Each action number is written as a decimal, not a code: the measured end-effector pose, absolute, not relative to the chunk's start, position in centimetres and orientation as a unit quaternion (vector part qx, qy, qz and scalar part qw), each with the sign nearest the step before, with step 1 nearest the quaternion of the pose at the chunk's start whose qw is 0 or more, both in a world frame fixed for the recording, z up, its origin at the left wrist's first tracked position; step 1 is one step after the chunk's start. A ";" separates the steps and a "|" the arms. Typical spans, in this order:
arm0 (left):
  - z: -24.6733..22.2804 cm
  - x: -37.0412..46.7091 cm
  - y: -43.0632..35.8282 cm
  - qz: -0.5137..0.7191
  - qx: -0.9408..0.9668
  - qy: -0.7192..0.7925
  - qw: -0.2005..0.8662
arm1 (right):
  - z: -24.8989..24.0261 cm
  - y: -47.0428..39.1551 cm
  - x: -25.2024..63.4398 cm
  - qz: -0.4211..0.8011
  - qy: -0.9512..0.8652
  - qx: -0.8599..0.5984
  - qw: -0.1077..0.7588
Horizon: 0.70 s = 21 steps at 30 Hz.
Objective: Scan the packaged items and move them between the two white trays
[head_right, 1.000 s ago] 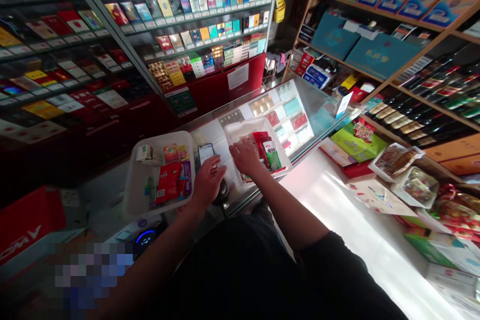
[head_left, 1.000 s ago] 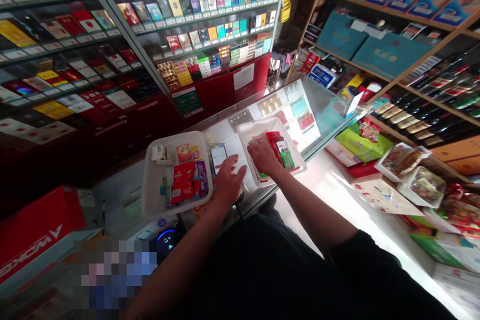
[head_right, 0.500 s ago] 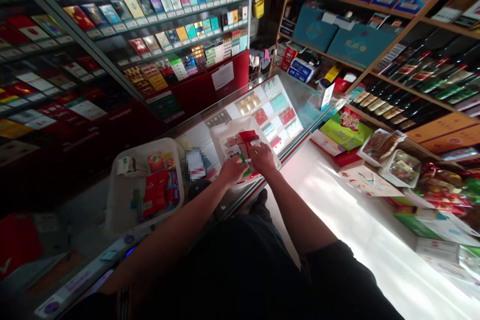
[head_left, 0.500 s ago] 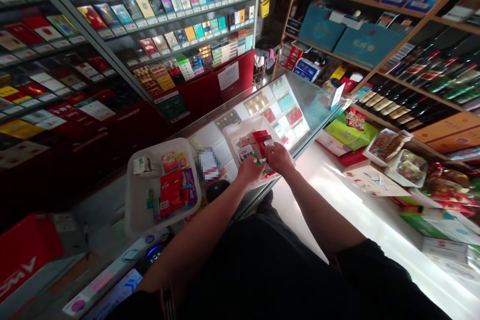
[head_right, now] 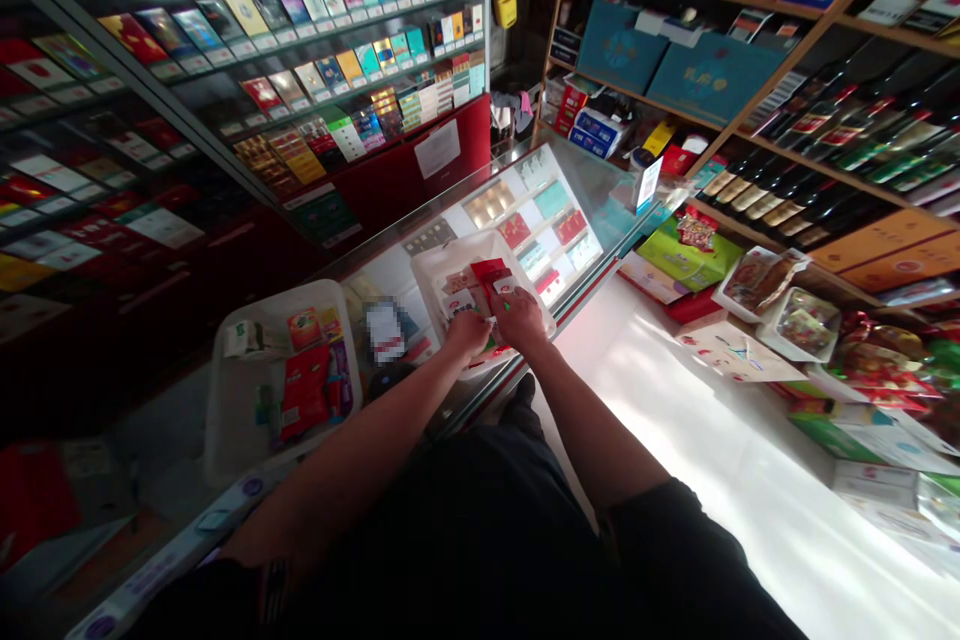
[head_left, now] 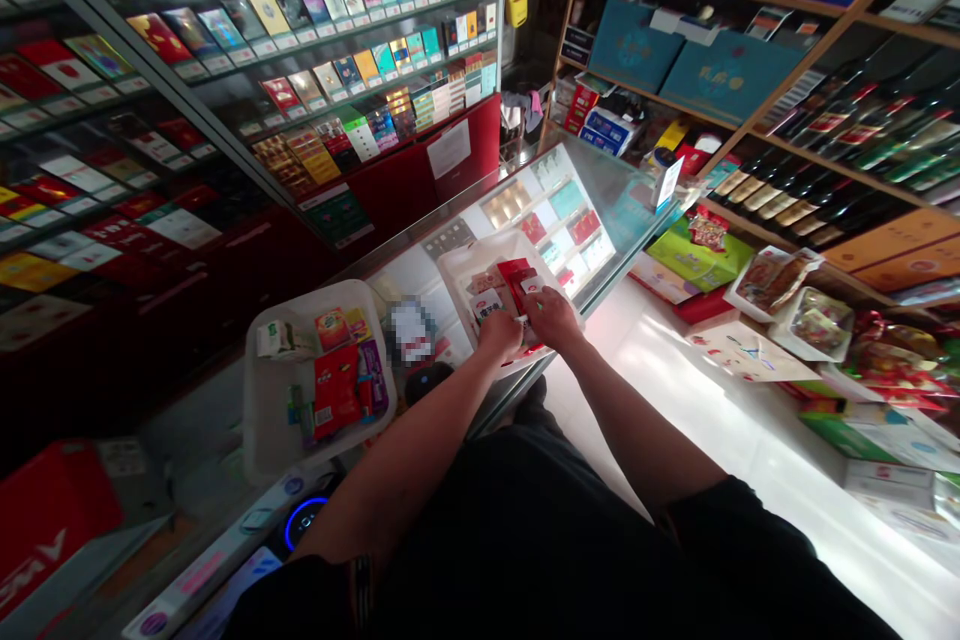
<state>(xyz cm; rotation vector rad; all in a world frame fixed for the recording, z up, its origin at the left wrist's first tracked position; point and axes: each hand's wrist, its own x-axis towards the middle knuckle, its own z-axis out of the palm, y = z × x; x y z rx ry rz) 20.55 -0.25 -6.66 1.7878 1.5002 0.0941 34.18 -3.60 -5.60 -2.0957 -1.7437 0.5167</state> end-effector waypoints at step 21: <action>-3.6 15.1 0.7 0.240 0.607 0.600 0.462 | -6.6 -4.2 33.4 0.222 -0.530 -0.783 0.239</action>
